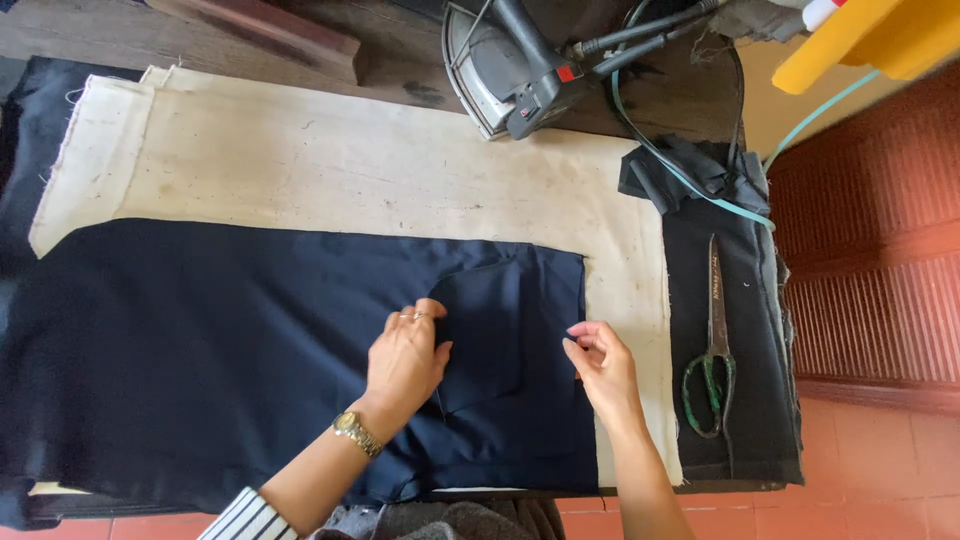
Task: Pressing and flattening seams on a dark blue garment using a steam iron and a wooden clapper.
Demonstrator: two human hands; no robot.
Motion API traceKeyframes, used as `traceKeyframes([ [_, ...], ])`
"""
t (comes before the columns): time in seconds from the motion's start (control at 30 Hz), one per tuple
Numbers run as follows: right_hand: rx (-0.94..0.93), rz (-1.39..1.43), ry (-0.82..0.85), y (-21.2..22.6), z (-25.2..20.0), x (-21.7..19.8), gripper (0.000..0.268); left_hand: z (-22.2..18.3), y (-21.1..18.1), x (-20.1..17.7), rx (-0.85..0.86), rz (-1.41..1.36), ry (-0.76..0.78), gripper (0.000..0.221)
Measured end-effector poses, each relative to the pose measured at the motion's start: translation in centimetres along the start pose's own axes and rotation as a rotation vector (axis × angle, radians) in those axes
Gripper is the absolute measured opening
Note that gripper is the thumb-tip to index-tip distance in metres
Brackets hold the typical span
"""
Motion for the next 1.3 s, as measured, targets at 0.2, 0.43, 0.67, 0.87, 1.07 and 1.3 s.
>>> traceKeyframes([
  [0.2, -0.003, 0.014, 0.012, -0.2, 0.1, 0.0, 0.014, 2.0, 1.9, -2.0, -0.115, -0.192, 0.051, 0.030],
  [0.43, 0.002, -0.066, -0.014, -1.0, -0.3, 0.4, 0.021, -4.5, -2.3, -1.1, 0.909, 0.082, -0.237, 0.017],
  [0.67, 0.044, -0.120, -0.025, -0.6, -0.6, 0.6, 0.021, -5.0, -2.5, 2.8, 1.009, -0.017, 0.299, 0.028],
  [0.87, 0.152, -0.179, 0.067, 2.5, -1.0, 0.5, 0.023, 2.8, -2.6, -4.0, 0.674, -0.064, -0.315, 0.010],
  [1.07, 0.169, -0.128, 0.140, 2.1, -0.8, 0.1, 0.024, -3.7, -2.9, -1.6, 1.158, 0.148, -0.110, 0.024],
  [1.3, 0.232, -0.082, 0.255, 0.0, -1.4, -0.2, 0.024, -6.4, -0.9, 2.0, 1.132, 0.188, -0.043, 0.013],
])
Point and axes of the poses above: each hand's wrist, its own z-axis towards the middle knuckle, its own x-axis out of the palm, y = z × x, the point moved 3 cm from there along z, towards the middle knuckle, and after that the axes turned 4 degrees about -x, right-handed, at the moved point
